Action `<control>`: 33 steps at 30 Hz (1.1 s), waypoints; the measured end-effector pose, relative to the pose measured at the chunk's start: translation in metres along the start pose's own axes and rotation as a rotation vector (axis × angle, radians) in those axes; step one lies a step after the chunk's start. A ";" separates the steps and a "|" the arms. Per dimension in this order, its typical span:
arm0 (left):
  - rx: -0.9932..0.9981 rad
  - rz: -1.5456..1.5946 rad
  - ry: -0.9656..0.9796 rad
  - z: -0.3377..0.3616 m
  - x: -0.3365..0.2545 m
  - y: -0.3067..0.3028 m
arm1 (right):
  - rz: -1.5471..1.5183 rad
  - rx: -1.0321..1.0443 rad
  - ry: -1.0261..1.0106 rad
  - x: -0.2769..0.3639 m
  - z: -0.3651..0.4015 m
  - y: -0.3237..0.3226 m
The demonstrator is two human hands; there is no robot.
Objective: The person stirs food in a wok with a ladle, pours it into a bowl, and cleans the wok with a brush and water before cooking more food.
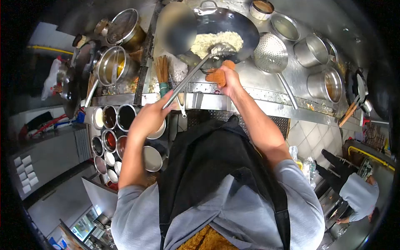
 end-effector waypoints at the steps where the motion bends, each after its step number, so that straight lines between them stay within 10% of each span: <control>1: -0.002 -0.010 0.002 -0.015 -0.005 0.007 | 0.003 0.063 -0.007 -0.006 -0.009 -0.003; 8: -0.153 0.060 -0.059 0.003 -0.001 0.018 | 0.004 0.247 0.061 -0.097 0.004 -0.144; 13: -0.082 0.010 0.066 0.029 0.004 -0.015 | -0.015 0.008 0.006 0.000 0.013 -0.013; 21: -0.263 -0.011 -0.070 -0.004 0.000 0.040 | 0.026 0.237 -0.036 -0.074 0.024 -0.127; 31: -0.172 0.093 0.090 0.021 0.017 -0.020 | -0.194 0.062 -0.032 -0.007 0.030 -0.041; 33: 0.167 0.452 -0.304 0.032 0.032 -0.018 | -0.188 0.084 -0.098 0.003 0.050 -0.030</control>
Point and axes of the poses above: each hand's wrist, its own z-axis away from the middle knuckle, its own y-axis out of the palm, x = y × z, the point moved 8 cm from there along -z, towards the middle knuckle, and after that the axes turned 13 degrees about -z, right-handed, at the moved point
